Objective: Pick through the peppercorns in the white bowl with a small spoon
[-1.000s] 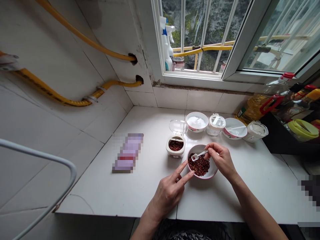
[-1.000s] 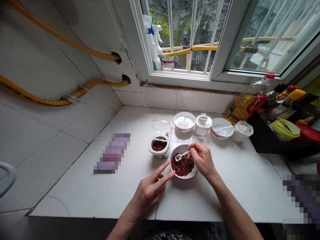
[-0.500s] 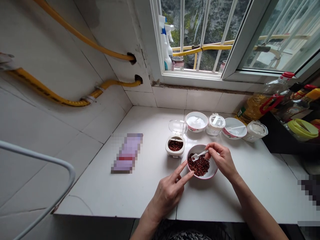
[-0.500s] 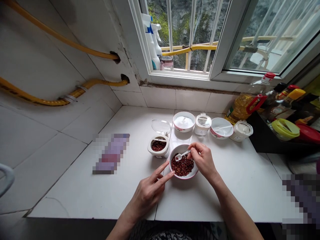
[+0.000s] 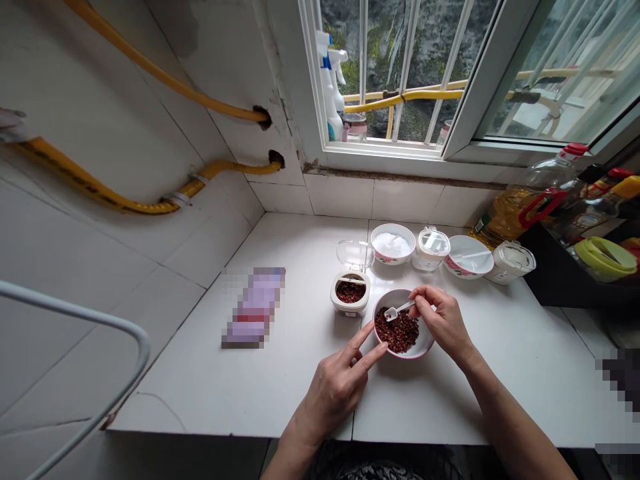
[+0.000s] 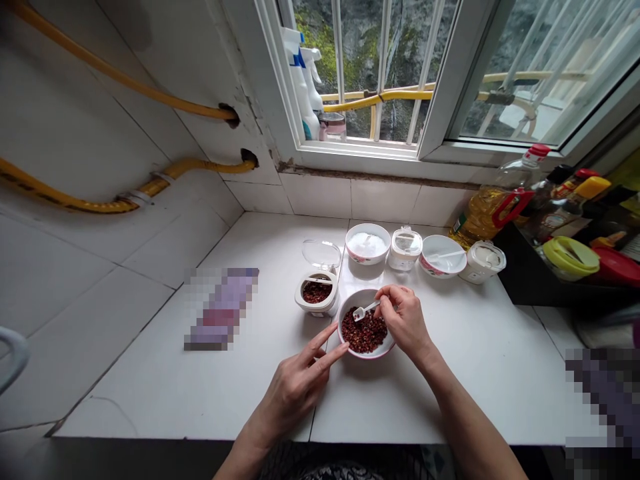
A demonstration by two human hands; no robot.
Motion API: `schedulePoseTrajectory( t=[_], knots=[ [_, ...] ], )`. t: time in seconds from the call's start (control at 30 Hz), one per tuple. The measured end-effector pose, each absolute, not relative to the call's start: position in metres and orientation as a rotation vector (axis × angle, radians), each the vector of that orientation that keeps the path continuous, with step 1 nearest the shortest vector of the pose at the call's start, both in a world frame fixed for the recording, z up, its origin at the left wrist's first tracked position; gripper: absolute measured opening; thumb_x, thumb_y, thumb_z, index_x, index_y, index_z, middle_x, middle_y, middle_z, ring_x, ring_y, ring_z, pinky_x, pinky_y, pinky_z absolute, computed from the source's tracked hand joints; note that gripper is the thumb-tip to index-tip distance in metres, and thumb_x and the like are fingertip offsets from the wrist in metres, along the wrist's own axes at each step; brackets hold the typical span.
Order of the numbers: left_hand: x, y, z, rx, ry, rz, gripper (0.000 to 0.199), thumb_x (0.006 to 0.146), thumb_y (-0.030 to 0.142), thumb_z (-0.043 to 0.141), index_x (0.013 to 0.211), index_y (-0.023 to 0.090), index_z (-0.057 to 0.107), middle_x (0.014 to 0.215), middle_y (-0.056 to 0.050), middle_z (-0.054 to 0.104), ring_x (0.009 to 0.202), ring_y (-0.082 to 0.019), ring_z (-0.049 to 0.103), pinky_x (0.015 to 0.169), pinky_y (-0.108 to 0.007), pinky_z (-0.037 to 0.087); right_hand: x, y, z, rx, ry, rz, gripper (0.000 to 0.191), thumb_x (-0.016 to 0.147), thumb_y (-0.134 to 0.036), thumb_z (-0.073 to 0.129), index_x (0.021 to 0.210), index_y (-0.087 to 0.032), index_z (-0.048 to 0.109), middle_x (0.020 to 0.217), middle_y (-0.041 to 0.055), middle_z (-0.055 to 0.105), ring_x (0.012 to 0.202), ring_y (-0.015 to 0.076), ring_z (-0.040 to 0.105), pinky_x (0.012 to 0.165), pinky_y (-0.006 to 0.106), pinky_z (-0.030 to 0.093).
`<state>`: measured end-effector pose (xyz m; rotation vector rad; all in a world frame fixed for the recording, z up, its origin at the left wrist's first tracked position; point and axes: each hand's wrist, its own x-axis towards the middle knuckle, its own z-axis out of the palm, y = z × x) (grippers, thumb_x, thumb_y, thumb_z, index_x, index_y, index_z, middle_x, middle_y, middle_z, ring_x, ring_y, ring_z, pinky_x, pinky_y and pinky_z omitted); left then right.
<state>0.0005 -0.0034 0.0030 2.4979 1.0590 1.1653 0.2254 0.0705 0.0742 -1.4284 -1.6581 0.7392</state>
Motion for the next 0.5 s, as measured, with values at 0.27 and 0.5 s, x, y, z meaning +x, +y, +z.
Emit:
schedulePoseTrajectory(
  t=[0.27, 0.5],
  knots=[
    [0.0007, -0.0031, 0.0038, 2.501, 1.062, 1.171, 0.065, 0.087, -0.007, 0.041, 0.145, 0.02, 0.054, 0.152, -0.02, 0.051, 0.081, -0.012, 0.069, 0.073, -0.026, 0.062, 0.2272, 0.0712, 0.0766, -1.381, -1.523, 0.956, 0.016, 0.084, -0.034, 0.056, 0.076, -0.022, 0.063, 0.055, -0.0009, 0.067, 0.056, 0.0179, 0.063, 0.065, 0.032, 0.051],
    [0.0016, -0.0026, 0.0037, 2.509, 1.057, 1.186, 0.064, 0.087, -0.007, 0.041, 0.144, 0.019, 0.054, 0.152, -0.02, 0.052, 0.081, -0.012, 0.07, 0.073, -0.025, 0.062, 0.2292, 0.074, 0.0805, -1.322, -1.389, 1.102, 0.021, 0.082, -0.041, 0.061, 0.079, -0.02, 0.065, 0.055, -0.0002, 0.068, 0.055, 0.0171, 0.064, 0.062, 0.031, 0.054]
  ],
)
